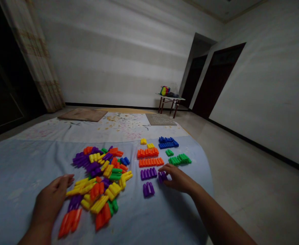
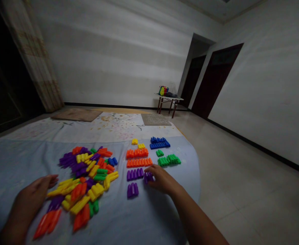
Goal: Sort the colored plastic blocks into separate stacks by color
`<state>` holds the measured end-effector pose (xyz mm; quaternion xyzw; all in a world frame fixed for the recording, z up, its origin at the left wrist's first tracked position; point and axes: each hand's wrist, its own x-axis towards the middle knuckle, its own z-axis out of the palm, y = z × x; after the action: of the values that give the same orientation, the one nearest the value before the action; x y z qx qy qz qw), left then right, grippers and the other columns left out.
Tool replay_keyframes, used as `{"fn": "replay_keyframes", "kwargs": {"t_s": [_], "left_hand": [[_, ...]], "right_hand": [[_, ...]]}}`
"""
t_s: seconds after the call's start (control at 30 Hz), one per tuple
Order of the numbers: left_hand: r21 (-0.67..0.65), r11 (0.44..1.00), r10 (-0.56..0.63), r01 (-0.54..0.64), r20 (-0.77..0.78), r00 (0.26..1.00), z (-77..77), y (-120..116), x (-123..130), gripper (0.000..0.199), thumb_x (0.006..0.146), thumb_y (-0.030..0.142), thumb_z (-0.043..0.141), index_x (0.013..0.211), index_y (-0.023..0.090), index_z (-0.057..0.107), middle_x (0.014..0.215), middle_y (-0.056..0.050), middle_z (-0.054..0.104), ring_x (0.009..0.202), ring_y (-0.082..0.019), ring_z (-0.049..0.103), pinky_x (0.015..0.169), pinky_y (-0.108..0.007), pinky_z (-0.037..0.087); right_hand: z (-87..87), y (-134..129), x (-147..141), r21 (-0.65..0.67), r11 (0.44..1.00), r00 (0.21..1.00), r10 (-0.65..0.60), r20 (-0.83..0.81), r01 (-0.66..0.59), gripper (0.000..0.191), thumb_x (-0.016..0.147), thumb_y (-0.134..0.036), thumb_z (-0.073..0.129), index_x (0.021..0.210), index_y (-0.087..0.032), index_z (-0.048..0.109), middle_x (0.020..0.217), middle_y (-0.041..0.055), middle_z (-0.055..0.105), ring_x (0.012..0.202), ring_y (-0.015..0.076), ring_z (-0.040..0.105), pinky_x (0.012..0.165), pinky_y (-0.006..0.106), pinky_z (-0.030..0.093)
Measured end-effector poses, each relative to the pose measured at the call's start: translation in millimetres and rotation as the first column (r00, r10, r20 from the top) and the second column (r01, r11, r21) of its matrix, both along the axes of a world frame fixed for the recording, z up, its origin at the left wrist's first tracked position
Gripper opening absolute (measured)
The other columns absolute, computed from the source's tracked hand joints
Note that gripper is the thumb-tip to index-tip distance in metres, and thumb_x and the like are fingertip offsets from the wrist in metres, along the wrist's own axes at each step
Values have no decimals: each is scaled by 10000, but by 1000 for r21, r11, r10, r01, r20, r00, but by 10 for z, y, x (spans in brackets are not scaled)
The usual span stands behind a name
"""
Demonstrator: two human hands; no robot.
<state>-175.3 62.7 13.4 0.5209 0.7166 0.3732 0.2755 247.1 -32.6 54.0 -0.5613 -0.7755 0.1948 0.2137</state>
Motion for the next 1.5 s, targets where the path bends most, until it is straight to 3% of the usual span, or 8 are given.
{"fn": "replay_keyframes", "kwargs": {"t_s": [0.13,0.27,0.77,0.93,1.1,1.27,1.4,1.5], "left_hand": [[2,1000,1,-1,22,1000,26,-11,31,475,726,493,375,990,165,597,957,-105,669,992,-235,602,699,-275,524],[43,999,13,-12,-20,1000,31,-21,25,454,725,484,384,942,162,619,916,-92,685,940,-232,623,760,-306,514],[119,991,47,-59,104,994,-58,-33,65,410,718,477,418,885,173,636,851,-62,688,868,-206,642,625,-248,529],[151,987,33,-54,135,990,-99,-22,55,414,726,485,421,890,169,633,844,-67,686,843,-206,648,651,-265,529],[188,981,21,-44,122,992,-129,-18,37,404,731,481,425,865,165,636,820,-71,692,812,-204,651,690,-283,526],[182,982,23,-44,116,993,-92,-46,45,395,733,479,424,855,169,636,816,-70,690,803,-207,648,667,-282,527],[169,984,26,-49,132,991,-43,-64,65,398,724,464,423,854,151,633,817,-82,686,798,-208,646,628,-267,526],[146,989,17,-38,140,990,-16,-69,72,398,725,458,426,876,152,630,843,-84,687,818,-207,645,607,-253,523]], "right_hand": [[-13,-84,-123,-65,997,998,53,20,-51,473,672,-123,646,1129,-217,568,1076,57,562,968,194,541,875,312,427],[-59,-100,-164,-74,996,999,53,10,-52,509,660,-147,677,1150,-213,558,1115,67,550,1001,203,531,899,315,413],[-110,-138,-162,-121,993,999,-4,-44,-1,356,701,-157,636,1052,-204,599,984,45,578,833,163,569,777,287,456],[-48,-124,-173,-83,996,997,-31,-74,25,372,731,-265,644,1093,-217,575,1008,49,577,842,174,568,732,296,465],[31,-84,-603,26,1000,989,19,-144,-16,237,801,-242,570,1033,-207,599,955,44,593,805,154,570,734,291,468],[-14,-22,-1215,61,984,974,173,-145,-166,326,755,-147,585,1074,-212,591,1049,58,590,887,169,571,801,305,470],[-25,108,-1496,135,949,954,295,-52,-286,457,720,-48,529,1155,-185,557,1198,75,552,1105,204,477,954,337,383],[-37,219,-1586,125,922,931,359,71,-366,480,737,-70,517,1201,-193,529,1259,64,523,1120,213,457,966,353,356]]}}
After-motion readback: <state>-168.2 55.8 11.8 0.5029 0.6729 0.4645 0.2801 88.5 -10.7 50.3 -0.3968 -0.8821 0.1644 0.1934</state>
